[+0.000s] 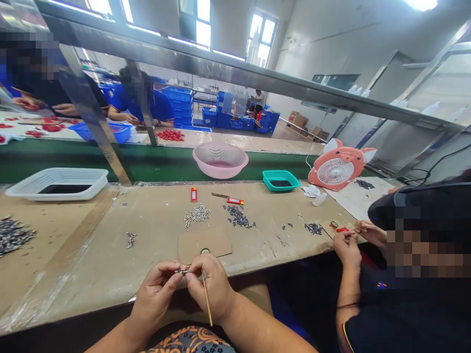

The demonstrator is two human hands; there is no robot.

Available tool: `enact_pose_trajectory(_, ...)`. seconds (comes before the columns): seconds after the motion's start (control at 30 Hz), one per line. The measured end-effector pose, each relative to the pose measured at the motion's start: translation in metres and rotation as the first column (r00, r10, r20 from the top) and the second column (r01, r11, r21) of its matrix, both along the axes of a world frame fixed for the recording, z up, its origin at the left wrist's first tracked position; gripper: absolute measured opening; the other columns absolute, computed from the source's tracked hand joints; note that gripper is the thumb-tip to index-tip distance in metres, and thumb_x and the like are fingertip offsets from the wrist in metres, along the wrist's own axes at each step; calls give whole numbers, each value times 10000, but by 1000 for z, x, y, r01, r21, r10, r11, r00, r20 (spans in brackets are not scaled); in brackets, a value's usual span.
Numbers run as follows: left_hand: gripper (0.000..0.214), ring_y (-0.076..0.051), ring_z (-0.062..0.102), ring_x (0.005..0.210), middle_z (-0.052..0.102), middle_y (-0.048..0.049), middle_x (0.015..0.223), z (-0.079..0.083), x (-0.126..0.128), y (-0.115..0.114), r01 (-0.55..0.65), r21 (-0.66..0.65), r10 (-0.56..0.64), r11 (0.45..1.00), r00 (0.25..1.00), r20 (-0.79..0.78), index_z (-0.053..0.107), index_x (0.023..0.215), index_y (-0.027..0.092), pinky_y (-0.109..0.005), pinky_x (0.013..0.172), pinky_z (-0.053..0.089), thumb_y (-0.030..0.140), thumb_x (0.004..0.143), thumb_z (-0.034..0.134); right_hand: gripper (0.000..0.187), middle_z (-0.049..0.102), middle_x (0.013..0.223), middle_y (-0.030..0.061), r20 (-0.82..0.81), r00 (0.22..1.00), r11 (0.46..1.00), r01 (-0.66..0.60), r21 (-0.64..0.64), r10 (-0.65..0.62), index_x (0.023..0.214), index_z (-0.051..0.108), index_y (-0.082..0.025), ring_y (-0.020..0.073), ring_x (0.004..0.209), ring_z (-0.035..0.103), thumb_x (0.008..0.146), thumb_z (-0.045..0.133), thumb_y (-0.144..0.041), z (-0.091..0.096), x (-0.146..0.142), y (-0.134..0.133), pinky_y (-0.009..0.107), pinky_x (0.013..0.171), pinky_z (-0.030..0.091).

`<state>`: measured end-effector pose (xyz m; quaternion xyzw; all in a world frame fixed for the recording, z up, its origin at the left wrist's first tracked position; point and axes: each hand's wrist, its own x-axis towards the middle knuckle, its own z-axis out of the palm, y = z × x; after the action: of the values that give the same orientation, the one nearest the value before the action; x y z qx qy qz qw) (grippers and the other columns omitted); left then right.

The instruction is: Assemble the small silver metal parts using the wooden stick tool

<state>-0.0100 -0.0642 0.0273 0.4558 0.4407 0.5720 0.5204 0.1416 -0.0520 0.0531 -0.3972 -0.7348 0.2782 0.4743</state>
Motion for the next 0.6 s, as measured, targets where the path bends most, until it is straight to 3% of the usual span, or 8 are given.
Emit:
enact_pose_trajectory(0.23, 120, -218, 624, 863, 659, -55, 877, -1, 3, -2, 14, 93, -9, 996, 998, -58, 646, 857, 217, -322, 792, 492, 219, 742, 682, 98, 545, 735, 6, -9, 999, 999, 47, 18, -47, 760, 502, -199, 146, 719, 521, 762, 512, -102, 1, 0, -3, 264, 672, 427)
enact_pose_trajectory(0.43, 187, -174, 622, 816, 653, -27, 856, -2, 5, -1, 6, 51, -4, 999, 999, -49, 570, 942, 226, -285, 753, 510, 279, 780, 644, 74, 547, 741, 19, 0, 1000, 999, 27, 43, -27, 759, 500, -195, 155, 738, 519, 779, 512, -124, 6, 1, -7, 282, 696, 430)
enact_pose_trajectory(0.6, 225, -155, 609, 827, 647, -13, 853, -7, 6, 2, 12, -2, -12, 1000, 1000, -11, 538, 976, 234, -260, 769, 495, 293, 785, 641, 79, 544, 792, 23, -9, 1000, 997, 0, 83, 0, 846, 509, -199, 162, 773, 519, 783, 527, -154, -1, 4, -9, 298, 726, 435)
